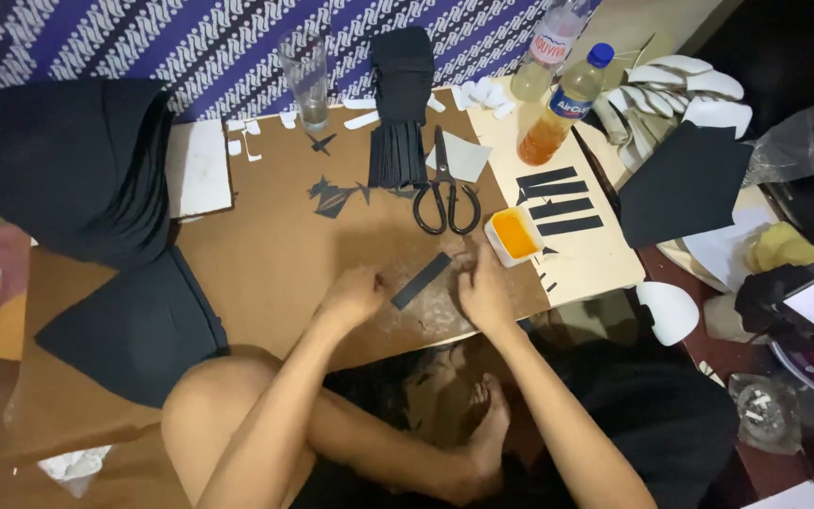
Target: The person applies a yellow substance to a black foam piece and presses it onto a larger shoe-shaped foam component. They then use scissors to trim a small strip of black foam. The person handles the foam parts and tools on a cluttered work table.
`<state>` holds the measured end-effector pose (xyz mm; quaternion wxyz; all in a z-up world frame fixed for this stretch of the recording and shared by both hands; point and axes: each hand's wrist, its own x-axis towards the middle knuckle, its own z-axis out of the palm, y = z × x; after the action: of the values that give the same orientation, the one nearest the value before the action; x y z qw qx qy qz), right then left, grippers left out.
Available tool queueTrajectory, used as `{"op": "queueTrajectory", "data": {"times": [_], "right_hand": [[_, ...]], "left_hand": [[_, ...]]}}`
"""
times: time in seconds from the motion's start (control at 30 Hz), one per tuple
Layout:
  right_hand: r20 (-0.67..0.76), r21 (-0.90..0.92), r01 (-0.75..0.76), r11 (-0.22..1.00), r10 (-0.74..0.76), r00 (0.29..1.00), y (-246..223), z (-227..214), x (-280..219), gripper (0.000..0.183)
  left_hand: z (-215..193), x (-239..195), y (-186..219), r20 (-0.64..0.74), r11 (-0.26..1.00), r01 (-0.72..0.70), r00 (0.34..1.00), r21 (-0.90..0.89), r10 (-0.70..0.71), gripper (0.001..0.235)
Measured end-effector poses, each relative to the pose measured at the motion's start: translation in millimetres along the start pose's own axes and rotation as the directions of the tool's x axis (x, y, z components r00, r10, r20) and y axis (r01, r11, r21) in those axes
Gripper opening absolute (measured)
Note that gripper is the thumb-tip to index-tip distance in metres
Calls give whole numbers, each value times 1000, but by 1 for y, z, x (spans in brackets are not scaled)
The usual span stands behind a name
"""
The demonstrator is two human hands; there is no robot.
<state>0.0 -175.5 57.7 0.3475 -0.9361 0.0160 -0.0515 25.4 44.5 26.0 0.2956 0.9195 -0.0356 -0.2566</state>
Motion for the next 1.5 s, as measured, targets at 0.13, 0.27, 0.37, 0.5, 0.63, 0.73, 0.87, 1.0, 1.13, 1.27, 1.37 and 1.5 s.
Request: {"op": "queueTrajectory", "data": {"times": [0.13, 0.27, 0.37, 0.5, 0.63, 0.73, 0.87, 1.0, 1.13, 1.27, 1.37, 1.5], "right_hand": [[2, 145, -77, 986, 77, 997, 24, 29, 23, 42], [-1, 72, -149, 986, 150, 989, 38, 46, 31, 31], [-13, -68, -158, 985, 158, 987, 76, 80, 47, 32], [130, 97, -254, 962, 241, 962, 94, 99, 57, 45], [175, 339, -259, 904, 210, 962, 81, 72, 46, 45], [152, 599, -243, 763, 189, 970, 49, 43, 35, 53], [131, 557, -196, 807, 148, 980, 56, 39, 37, 62], [75, 420, -105, 901, 81, 994, 37, 31, 31, 62], [-19, 198, -20, 980, 24, 1000, 14, 24, 23, 49], [34, 169, -76, 983, 71, 997, -3, 13, 17, 50], [49, 133, -116, 984, 110, 993, -22, 2, 14, 44], [48, 70, -136, 988, 133, 990, -28, 5, 15, 37]], "left_hand": [[-12, -6, 17, -3, 1000, -16, 1000, 21, 16, 30], [-19, -11, 21, 6, 999, -33, 999, 33, 33, 29], [-18, -6, 19, 12, 998, -35, 999, 46, 34, 30], [-11, 7, 7, 19, 999, -39, 999, 11, 38, 33], [-13, 1, 6, 30, 997, -65, 997, 49, 64, 31], [-21, -9, 15, 25, 997, -72, 997, 3, 72, 34], [-17, -3, 11, 14, 995, -98, 995, 11, 97, 35], [-3, 12, -3, 16, 997, -75, 997, 31, 74, 36], [-21, -10, 17, 58, 998, -54, 997, 22, 53, 39], [-21, -7, 17, 38, 999, -42, 998, 30, 41, 36], [-10, 3, 8, 20, 998, -50, 999, 34, 49, 33], [-1, 12, 1, 18, 998, -48, 999, 42, 47, 31]]}}
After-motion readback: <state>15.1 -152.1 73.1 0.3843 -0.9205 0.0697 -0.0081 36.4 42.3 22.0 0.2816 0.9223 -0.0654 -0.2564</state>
